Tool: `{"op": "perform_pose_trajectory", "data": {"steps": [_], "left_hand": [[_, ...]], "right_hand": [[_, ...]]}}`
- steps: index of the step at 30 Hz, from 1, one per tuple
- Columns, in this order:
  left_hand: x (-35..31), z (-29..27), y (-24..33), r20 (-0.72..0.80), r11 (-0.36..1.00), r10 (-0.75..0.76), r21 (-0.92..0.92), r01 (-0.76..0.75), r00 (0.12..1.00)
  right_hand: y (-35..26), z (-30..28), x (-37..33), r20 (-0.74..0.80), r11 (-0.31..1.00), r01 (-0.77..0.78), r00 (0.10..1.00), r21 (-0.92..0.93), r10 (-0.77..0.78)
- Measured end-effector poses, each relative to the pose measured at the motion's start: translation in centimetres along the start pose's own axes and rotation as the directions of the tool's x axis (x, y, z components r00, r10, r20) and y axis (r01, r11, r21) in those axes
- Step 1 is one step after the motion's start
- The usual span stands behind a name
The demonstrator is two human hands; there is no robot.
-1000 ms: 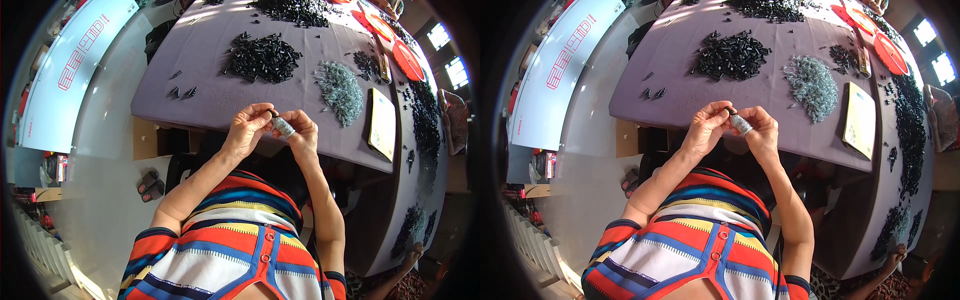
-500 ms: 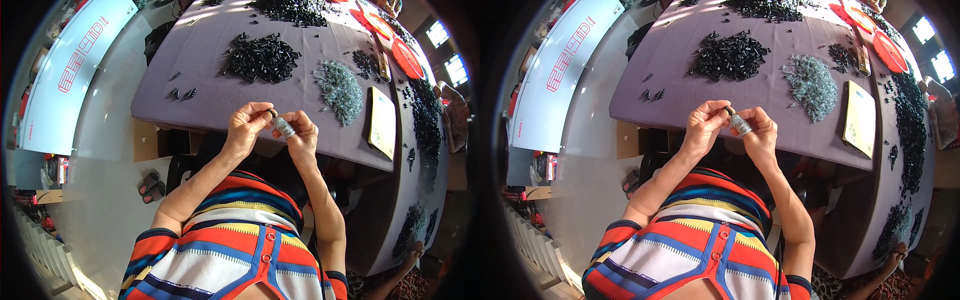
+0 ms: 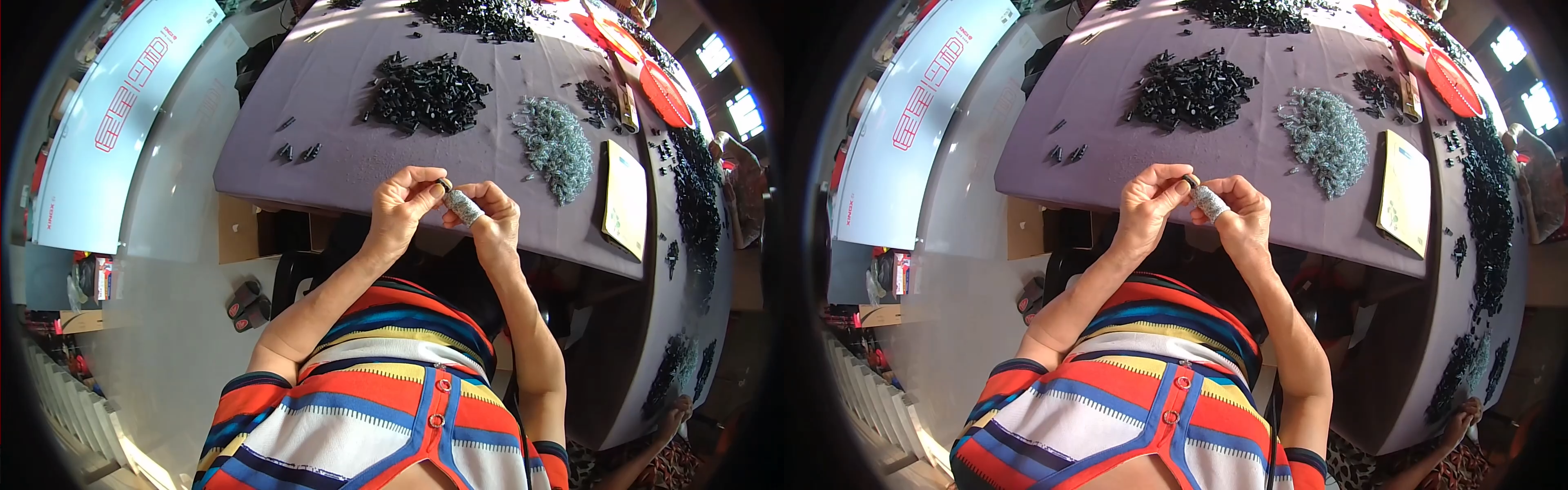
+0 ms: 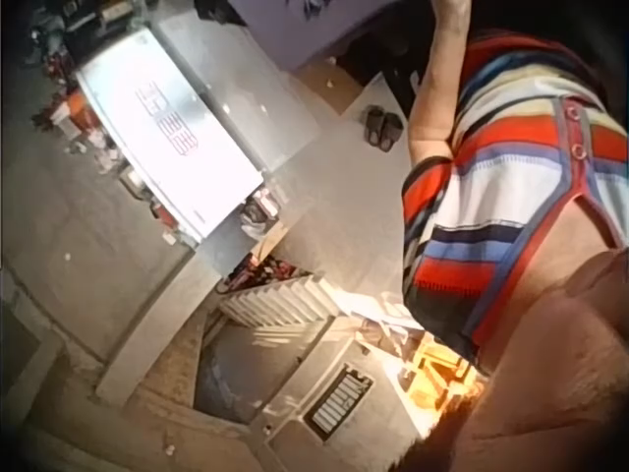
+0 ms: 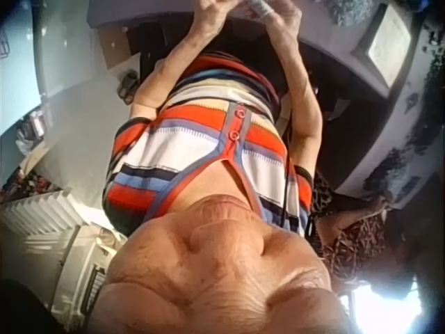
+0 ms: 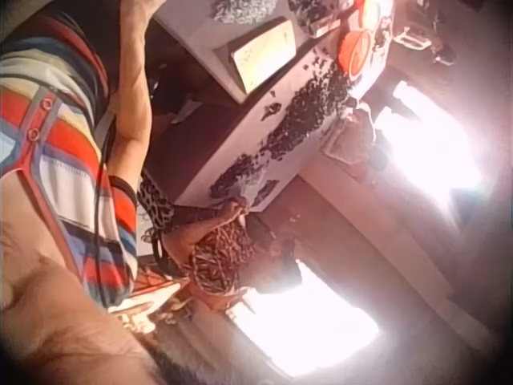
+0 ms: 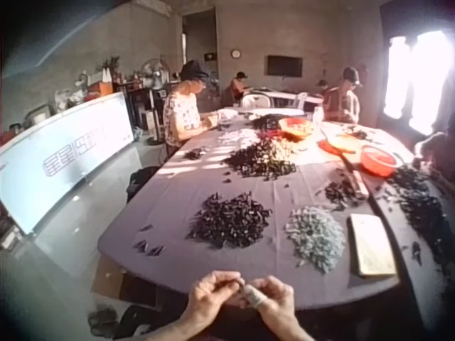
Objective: Manual assembly of small black plastic parts into a textured cylindrical component.
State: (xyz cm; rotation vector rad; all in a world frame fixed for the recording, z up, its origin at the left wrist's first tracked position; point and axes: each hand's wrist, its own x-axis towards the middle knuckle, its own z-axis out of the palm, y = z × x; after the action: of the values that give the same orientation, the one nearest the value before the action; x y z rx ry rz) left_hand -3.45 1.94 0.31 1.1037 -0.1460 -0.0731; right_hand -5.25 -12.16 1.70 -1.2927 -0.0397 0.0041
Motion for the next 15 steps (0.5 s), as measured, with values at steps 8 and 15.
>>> {"op": "perform_pose_trajectory", "data": {"steps": [8,15], "left_hand": [[0.0,0.1,-0.7,-0.02,1.0,-0.003,0.012,0.003,1.0],[0.2,-0.4,-1.0,0.057,0.964,-0.15,-0.212,0.159,0.987]], "right_hand": [[0.4,-0.1,0.2,-0.001,1.0,-0.001,1.0,0.022,0.001],[1.3,-0.3,0.2,-0.08,0.95,0.078,0.991,-0.303,-0.107]]}}
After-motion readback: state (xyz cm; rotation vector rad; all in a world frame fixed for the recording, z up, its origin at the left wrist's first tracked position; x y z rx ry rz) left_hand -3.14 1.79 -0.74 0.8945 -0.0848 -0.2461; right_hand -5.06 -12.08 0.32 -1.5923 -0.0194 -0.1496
